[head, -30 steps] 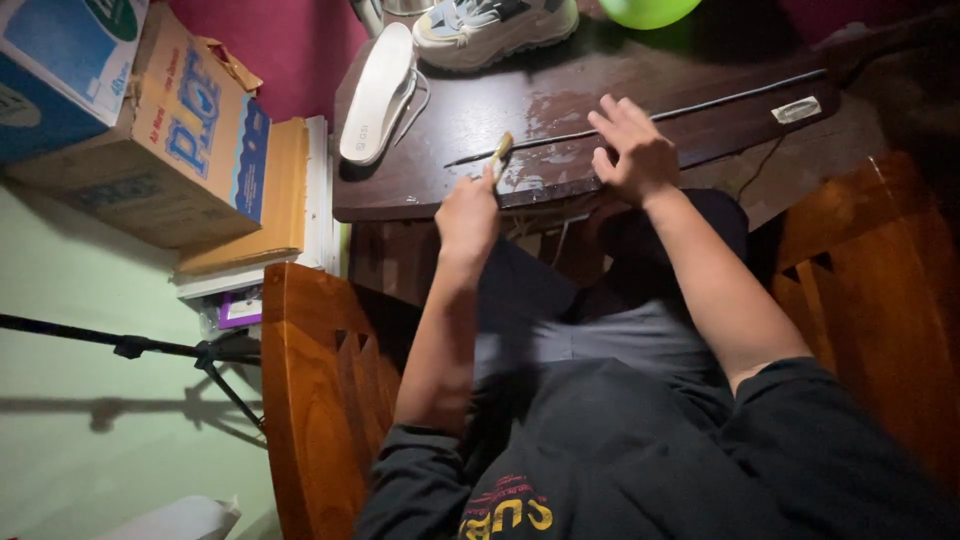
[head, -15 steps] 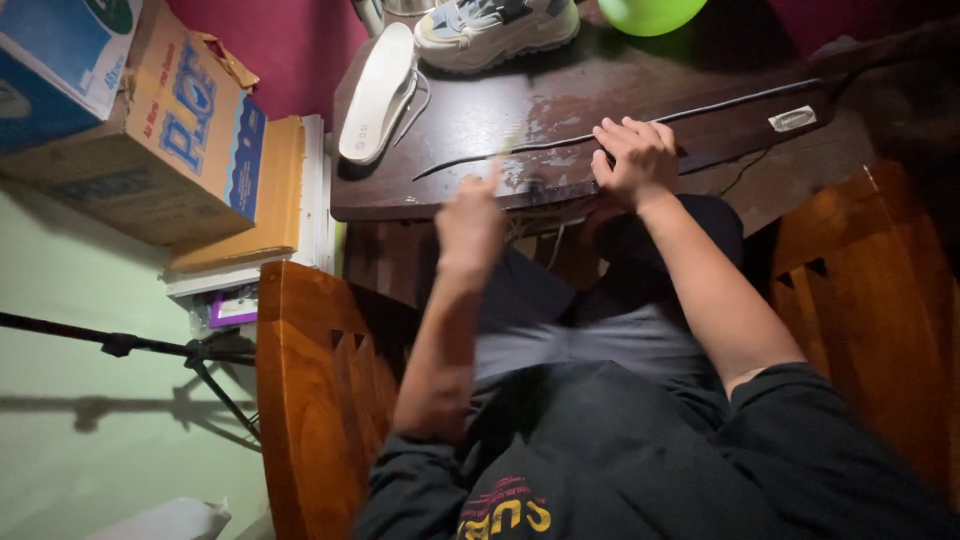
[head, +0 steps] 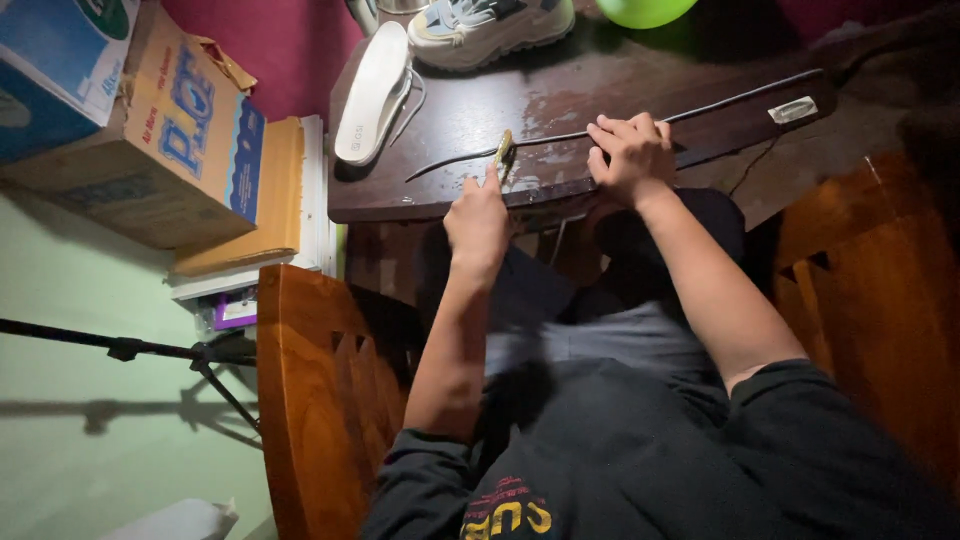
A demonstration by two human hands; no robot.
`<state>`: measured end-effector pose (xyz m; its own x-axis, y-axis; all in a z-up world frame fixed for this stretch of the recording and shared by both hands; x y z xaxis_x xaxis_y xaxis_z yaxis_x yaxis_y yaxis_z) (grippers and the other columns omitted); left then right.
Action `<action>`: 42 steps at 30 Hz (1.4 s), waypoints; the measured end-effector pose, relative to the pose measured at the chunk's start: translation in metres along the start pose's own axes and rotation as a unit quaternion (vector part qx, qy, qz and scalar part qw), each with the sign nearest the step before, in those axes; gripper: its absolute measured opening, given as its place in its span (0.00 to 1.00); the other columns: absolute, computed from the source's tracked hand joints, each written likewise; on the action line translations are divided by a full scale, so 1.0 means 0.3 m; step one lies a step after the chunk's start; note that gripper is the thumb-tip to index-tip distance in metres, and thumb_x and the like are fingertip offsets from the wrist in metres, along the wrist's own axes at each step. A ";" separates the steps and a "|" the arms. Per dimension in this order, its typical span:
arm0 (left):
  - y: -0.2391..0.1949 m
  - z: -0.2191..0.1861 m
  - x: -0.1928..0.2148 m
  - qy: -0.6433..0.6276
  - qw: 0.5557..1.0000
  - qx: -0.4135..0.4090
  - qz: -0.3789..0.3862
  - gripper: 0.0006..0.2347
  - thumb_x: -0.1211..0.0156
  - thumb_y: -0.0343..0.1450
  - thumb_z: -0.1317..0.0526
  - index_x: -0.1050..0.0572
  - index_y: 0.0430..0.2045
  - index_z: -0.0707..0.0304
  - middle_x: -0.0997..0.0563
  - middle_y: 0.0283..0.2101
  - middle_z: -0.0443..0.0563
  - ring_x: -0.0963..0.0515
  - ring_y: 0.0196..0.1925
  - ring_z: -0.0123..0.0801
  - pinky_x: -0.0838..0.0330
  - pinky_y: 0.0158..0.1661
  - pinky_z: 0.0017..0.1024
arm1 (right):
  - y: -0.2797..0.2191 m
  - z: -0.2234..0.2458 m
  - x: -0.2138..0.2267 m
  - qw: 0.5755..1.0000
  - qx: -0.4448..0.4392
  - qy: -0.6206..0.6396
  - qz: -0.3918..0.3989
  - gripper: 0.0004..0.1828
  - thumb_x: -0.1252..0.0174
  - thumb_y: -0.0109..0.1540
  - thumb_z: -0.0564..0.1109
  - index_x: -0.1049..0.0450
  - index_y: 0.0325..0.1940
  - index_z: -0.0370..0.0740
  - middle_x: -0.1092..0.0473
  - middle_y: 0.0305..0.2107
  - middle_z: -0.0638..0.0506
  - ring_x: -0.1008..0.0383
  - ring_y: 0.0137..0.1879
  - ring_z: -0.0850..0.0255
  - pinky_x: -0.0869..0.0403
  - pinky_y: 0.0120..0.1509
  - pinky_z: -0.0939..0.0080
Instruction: The person uses a toothbrush to scrub a grey cord placed on a wooden table. After scrubbing, the person sets the brush down and picks up the cord to inspect it.
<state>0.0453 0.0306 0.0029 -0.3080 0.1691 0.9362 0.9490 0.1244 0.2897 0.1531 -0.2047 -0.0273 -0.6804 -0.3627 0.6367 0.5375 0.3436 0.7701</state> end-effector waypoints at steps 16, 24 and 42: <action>0.016 0.037 0.041 0.042 0.998 0.028 0.030 0.19 0.53 0.75 0.63 0.25 0.60 0.41 0.20 0.35 0.54 0.14 0.36 0.60 0.20 0.35 0.58 | 0.001 0.004 0.017 1.000 0.003 0.011 -0.013 0.18 0.44 0.61 0.58 0.15 0.51 0.64 0.20 0.47 0.61 0.27 0.50 0.60 0.33 0.55 0.56; 0.057 -0.236 0.049 -0.054 0.996 -0.061 0.038 0.19 0.50 0.75 0.61 0.32 0.61 0.34 0.21 0.38 0.56 0.14 0.38 0.61 0.19 0.37 0.58 | 0.020 0.022 0.062 1.000 -0.008 -0.008 -0.024 0.13 0.44 0.59 0.57 0.16 0.43 0.64 0.20 0.45 0.64 0.27 0.49 0.63 0.33 0.54 0.58; 0.048 -0.196 0.052 -0.067 0.995 -0.025 0.068 0.20 0.54 0.76 0.65 0.31 0.62 0.41 0.21 0.38 0.57 0.14 0.40 0.61 0.20 0.40 0.60 | -0.003 -0.010 -0.012 1.000 -0.007 0.004 -0.012 0.18 0.43 0.60 0.58 0.15 0.51 0.66 0.20 0.47 0.62 0.27 0.50 0.60 0.33 0.54 0.57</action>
<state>0.0583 -0.0224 0.0334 -0.1794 0.3097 0.9338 0.9837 0.0426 0.1748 0.1565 -0.2063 -0.0302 -0.6900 -0.3771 0.6178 0.5272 0.3231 0.7859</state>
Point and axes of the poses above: each hand's wrist, its own y-axis towards the middle knuckle, its own x-axis out of the back of the hand, z = x × y, the point moved 5 cm from there along y, towards the middle knuckle
